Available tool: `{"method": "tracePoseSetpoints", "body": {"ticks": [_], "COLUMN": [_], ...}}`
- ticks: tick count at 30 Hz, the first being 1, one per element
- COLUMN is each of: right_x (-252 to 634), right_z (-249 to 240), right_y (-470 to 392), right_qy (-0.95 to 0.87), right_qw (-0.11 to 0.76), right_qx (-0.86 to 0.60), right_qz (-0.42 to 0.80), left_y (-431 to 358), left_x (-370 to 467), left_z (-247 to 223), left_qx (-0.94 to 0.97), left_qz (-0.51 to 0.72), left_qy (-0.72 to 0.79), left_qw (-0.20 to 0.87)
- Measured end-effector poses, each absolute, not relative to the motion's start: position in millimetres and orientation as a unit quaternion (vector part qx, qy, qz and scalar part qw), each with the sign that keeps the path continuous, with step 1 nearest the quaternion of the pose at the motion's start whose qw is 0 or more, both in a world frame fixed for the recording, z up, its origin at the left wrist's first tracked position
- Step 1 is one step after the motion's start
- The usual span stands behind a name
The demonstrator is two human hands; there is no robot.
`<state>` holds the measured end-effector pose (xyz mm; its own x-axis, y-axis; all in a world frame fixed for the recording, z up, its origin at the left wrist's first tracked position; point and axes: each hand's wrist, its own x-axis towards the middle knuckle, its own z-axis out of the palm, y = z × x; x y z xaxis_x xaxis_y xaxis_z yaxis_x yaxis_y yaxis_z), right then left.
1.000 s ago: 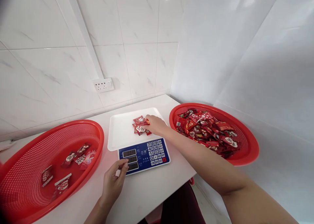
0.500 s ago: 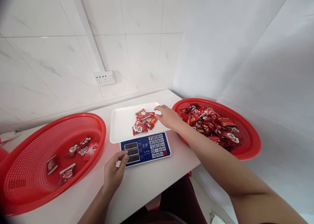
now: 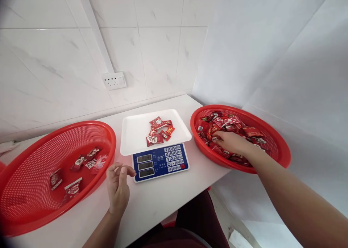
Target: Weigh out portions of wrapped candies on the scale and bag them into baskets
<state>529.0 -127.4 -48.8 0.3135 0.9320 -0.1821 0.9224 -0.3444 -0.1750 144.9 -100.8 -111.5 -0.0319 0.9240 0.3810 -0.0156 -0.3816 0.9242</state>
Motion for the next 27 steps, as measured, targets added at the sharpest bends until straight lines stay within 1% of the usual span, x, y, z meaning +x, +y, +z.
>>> {"method": "tracePoseSetpoints", "body": {"ticks": [2, 4, 10, 16, 23, 27], "right_x": [534, 536, 542, 553, 545, 540], "right_z": [-53, -55, -51, -49, -64, -67], "right_y": [-127, -125, -125, -127, -103, -97], "right_qy": [-0.569, -0.567, -0.545, -0.503, -0.491, -0.48], "right_qw": [0.004, 0.01, 0.087, 0.157, 0.141, 0.151], "right_qx": [-0.799, -0.792, -0.779, -0.789, -0.806, -0.806], "right_qz": [0.193, 0.227, 0.297, 0.316, 0.3, 0.313], "left_y": [-101, -100, -95, -91, -93, -93], "left_x": [144, 142, 142, 137, 140, 142], "left_z": [-112, -113, -115, -120, -111, -105], "left_qx": [0.586, 0.592, 0.602, 0.598, 0.607, 0.594], "left_qz": [0.587, 0.576, 0.556, 0.537, 0.505, 0.512], "left_qy": [0.405, 0.42, 0.448, 0.484, 0.517, 0.529], "left_qw": [0.384, 0.376, 0.357, 0.346, 0.331, 0.324]}}
